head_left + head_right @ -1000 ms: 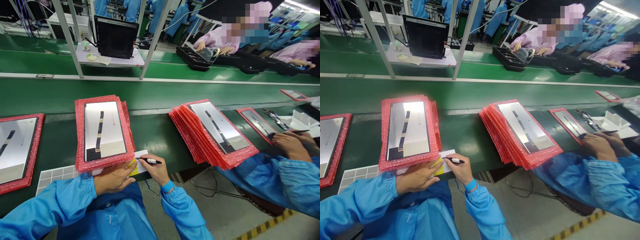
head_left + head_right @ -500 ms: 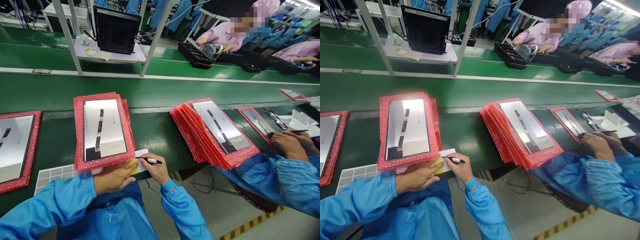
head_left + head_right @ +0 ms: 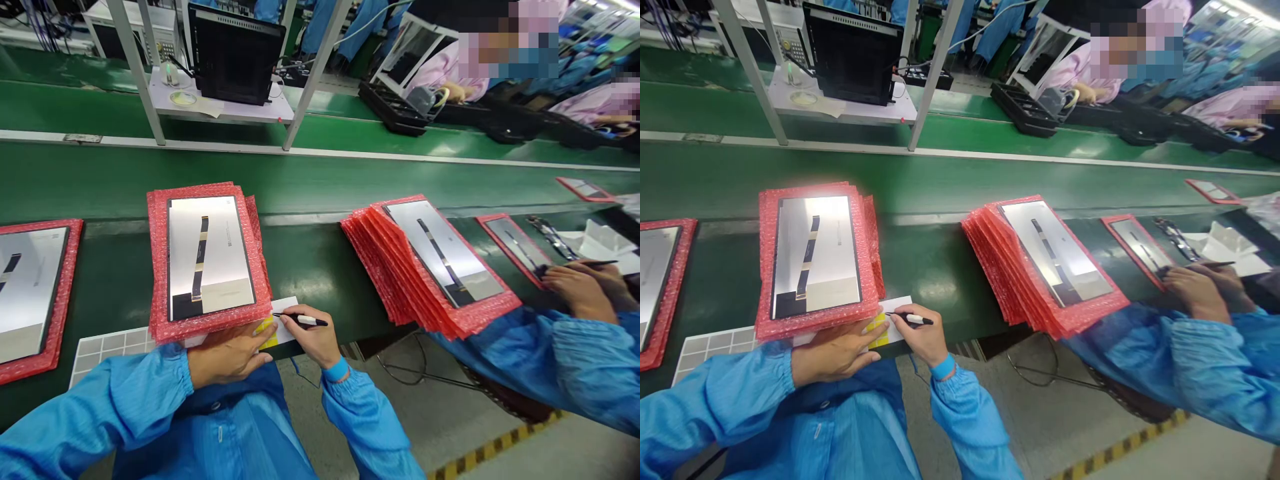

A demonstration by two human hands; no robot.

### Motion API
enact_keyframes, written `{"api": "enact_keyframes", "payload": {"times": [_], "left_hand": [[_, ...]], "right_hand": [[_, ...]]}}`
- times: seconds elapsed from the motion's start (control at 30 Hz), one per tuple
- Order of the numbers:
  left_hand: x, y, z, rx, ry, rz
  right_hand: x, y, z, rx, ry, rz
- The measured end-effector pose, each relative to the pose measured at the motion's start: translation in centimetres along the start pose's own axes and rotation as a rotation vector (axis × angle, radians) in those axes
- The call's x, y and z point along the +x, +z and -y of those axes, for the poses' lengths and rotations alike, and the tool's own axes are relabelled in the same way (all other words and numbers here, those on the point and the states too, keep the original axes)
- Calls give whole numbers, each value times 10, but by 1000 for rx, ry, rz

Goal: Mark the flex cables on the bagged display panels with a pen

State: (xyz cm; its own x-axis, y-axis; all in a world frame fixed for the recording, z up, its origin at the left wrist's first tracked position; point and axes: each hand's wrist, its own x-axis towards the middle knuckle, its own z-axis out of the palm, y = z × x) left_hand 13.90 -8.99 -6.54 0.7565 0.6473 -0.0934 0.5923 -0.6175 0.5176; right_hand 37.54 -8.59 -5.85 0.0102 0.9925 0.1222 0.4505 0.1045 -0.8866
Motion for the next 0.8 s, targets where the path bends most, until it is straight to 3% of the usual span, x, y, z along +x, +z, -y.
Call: {"api": "enact_keyframes", "payload": {"times": [0.43, 0.8], "left_hand": [[-1, 8, 3, -28, 38, -101], [-2, 5, 1, 2, 26, -91]], "right_hand": [[-2, -2, -1, -46, -41, 1], [-2, -1, 0, -26, -29, 15]]}}
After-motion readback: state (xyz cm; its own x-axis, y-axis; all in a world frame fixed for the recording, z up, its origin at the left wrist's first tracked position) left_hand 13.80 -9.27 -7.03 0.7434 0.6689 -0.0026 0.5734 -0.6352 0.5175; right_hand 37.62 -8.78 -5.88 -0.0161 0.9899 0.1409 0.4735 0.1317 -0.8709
